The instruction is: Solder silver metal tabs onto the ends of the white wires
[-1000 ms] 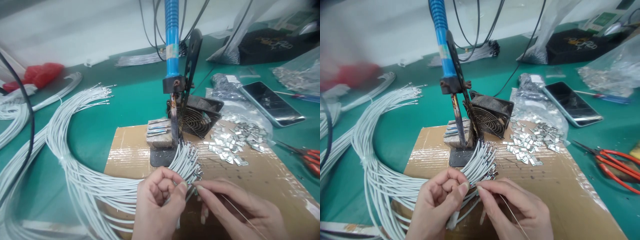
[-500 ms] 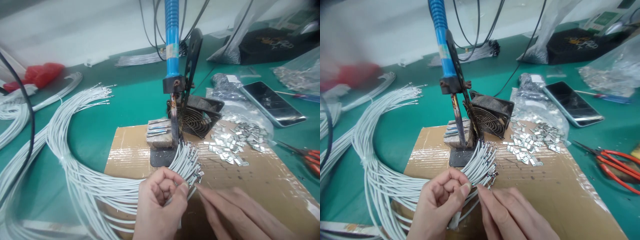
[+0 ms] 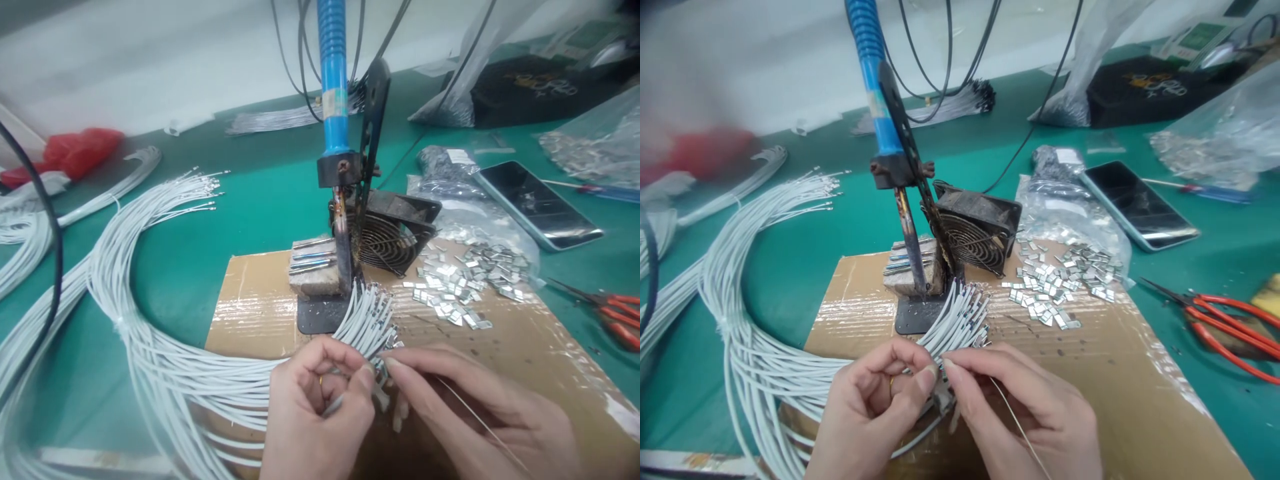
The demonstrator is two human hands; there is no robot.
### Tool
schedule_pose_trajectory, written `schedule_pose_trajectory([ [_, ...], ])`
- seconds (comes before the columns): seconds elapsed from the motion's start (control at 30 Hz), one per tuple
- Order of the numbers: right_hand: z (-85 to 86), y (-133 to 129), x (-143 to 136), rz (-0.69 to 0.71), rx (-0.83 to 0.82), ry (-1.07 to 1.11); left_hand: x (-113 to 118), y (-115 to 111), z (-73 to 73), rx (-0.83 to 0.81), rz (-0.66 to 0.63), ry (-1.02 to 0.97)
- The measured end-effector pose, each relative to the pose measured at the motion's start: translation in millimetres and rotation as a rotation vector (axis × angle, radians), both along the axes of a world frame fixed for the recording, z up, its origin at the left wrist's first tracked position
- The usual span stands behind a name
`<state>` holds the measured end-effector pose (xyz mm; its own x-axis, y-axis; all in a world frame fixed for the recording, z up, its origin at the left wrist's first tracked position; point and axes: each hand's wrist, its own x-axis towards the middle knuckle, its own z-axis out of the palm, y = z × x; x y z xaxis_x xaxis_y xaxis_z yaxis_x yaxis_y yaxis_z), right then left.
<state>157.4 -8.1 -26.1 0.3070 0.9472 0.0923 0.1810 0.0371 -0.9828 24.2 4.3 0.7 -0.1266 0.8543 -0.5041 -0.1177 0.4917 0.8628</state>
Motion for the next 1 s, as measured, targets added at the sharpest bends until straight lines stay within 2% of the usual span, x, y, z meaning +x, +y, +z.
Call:
schedule_pose_trajectory([
  [0.1, -2.0, 3.5, 6.4, 0.098, -0.002, -0.067, -0.9, 1.0, -0.8, -0.009, -0.007, -0.008],
  [0.23, -7.3, 4.5, 11.5, 0.125, -0.013, -0.091, -0.3, 3.2, -0.4, 0.026, 0.023, 0.01],
  [0.47, -14.9, 0.1, 7.3, -0.046, -0.038, -0.146, 1.0, 5.2, 2.7, 0.043, -0.003, 0.086],
  [0.63, -17.3, 2.0, 9.7, -0.024, -0.012, -0.137, 2.2, 6.0, 3.1, 0.04, 0.005, 0.067],
  [0.73, -16.9, 4.6, 12.0, 0.033, -0.015, -0.117, 3.0, 6.5, 3.9, 0.042, 0.01, 0.064],
  [0.87, -14.6, 7.9, 15.5, 0.219, -0.014, -0.067, 2.9, 6.4, 4.0, 0.043, 0.016, 0.064],
  [1.0, -12.6, 7.3, 13.8, 0.242, 0.004, -0.072, 2.3, 5.7, 2.1, 0.059, 0.008, 0.058],
])
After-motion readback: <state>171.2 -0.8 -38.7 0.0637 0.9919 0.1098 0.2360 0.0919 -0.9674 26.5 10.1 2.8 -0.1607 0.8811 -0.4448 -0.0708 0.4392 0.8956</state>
